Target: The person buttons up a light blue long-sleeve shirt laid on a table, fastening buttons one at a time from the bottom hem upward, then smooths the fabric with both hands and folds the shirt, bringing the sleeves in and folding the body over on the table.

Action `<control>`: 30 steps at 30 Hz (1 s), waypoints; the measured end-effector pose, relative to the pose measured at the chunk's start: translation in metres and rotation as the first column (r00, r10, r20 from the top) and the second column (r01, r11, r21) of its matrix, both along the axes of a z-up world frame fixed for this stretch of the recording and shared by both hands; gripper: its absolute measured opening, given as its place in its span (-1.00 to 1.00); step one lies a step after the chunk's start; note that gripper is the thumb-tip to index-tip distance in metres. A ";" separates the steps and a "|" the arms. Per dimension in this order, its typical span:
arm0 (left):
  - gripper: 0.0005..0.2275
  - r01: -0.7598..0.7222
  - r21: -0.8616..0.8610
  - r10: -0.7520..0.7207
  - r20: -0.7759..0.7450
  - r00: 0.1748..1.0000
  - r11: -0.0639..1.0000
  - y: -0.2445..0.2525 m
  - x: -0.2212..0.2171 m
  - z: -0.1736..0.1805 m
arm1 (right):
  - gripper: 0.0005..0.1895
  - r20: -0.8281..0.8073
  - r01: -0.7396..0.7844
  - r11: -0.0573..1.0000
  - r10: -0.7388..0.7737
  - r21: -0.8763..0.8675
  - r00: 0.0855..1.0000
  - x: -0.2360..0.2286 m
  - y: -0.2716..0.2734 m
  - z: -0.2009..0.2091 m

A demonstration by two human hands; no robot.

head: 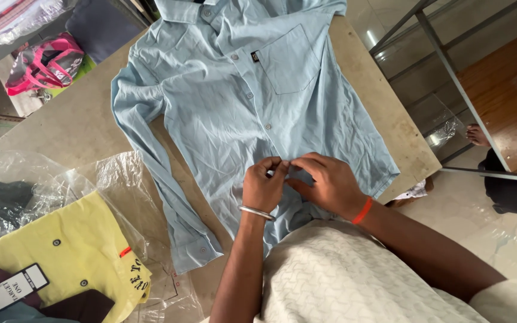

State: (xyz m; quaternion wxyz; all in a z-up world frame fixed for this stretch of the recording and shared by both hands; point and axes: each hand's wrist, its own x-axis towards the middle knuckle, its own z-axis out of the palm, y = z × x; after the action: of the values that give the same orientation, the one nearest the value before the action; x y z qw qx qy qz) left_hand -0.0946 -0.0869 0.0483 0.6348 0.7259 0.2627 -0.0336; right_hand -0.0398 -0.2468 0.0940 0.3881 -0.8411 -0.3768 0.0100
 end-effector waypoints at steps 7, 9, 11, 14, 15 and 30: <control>-0.78 0.019 0.038 -0.018 -0.027 0.999 0.999 0.007 -0.003 0.005 | -0.68 -0.034 0.077 0.997 -0.078 -0.030 0.996 0.002 0.013 -0.018; -0.78 0.024 0.032 -0.023 -0.008 1.000 0.999 0.004 -0.004 0.002 | -0.74 0.076 0.089 0.994 -0.085 -0.056 0.994 0.003 0.014 -0.018; -0.79 0.014 0.046 -0.015 0.006 1.000 0.999 0.002 -0.003 0.000 | -0.71 0.093 0.079 0.993 -0.071 -0.086 0.993 0.002 0.015 -0.016; -0.82 -0.007 0.145 -0.003 0.070 0.998 0.989 -0.002 -0.008 -0.008 | -0.70 0.088 0.073 0.990 -0.063 -0.122 0.994 0.003 0.014 -0.015; -0.84 -0.022 0.232 -0.007 0.124 0.992 0.972 -0.003 -0.010 -0.011 | -0.70 0.069 0.079 0.989 -0.071 -0.124 0.995 0.005 0.014 -0.015; -0.89 -0.024 0.791 -0.122 0.124 0.985 0.611 -0.001 -0.010 0.003 | -0.90 -0.072 0.139 0.983 -0.149 -0.121 0.986 0.012 0.013 -0.017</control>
State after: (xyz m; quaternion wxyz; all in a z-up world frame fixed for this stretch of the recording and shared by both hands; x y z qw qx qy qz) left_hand -0.1046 -0.0883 0.0511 0.2686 0.9381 0.1770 0.1282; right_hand -0.0274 -0.2335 0.0771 0.3531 -0.8861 -0.2977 0.0376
